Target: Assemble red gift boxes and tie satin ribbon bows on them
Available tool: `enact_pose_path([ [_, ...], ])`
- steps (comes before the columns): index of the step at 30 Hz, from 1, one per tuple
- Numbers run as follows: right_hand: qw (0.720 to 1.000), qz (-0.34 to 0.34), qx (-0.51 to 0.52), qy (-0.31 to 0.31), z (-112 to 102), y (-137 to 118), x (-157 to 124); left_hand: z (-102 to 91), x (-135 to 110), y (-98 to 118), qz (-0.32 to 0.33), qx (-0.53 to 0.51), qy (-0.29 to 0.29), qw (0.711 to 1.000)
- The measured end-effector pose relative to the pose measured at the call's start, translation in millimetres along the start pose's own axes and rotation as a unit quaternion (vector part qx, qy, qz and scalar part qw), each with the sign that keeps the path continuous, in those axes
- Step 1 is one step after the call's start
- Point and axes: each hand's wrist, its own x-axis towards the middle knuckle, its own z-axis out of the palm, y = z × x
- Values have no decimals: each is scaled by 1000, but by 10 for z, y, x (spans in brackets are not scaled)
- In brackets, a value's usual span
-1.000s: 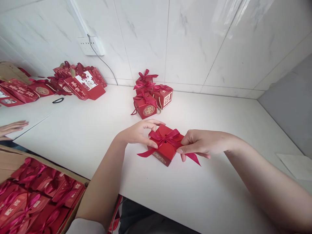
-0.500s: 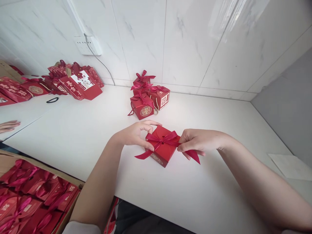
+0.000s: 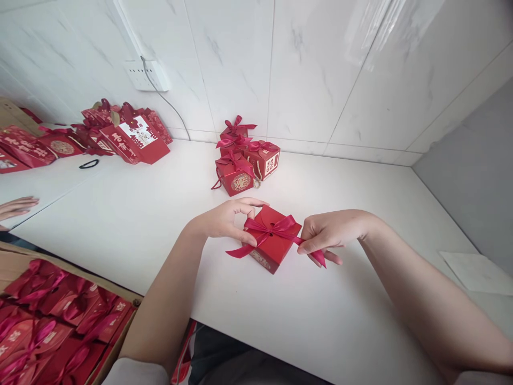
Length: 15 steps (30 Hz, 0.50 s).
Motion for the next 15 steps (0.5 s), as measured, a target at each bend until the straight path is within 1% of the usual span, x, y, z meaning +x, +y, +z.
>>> enact_pose_path([
  [4,1000,-14,5,-19,-11,21,34,15,-12,7,4,17,-3,1000],
  [6,1000,-7,6,-14,-7,27,40,25,-15,10,7,23,0,1000],
  [7,1000,6,2,-2,-4,32,33,30,-14,8,8,24,1,1000],
  [9,997,55,-22,47,2,44,-10,36,-11,-6,10,23,4,1000],
  [11,986,101,-68,112,4,50,-94,36,-6,-26,14,21,7,1000],
  [12,980,109,-92,141,4,47,-145,34,-5,-35,17,20,7,1000],
  [14,975,84,-108,177,5,21,-245,29,-3,-44,20,20,9,1000],
  [15,976,57,-104,181,6,0,-283,26,-4,-43,21,19,9,1000],
])
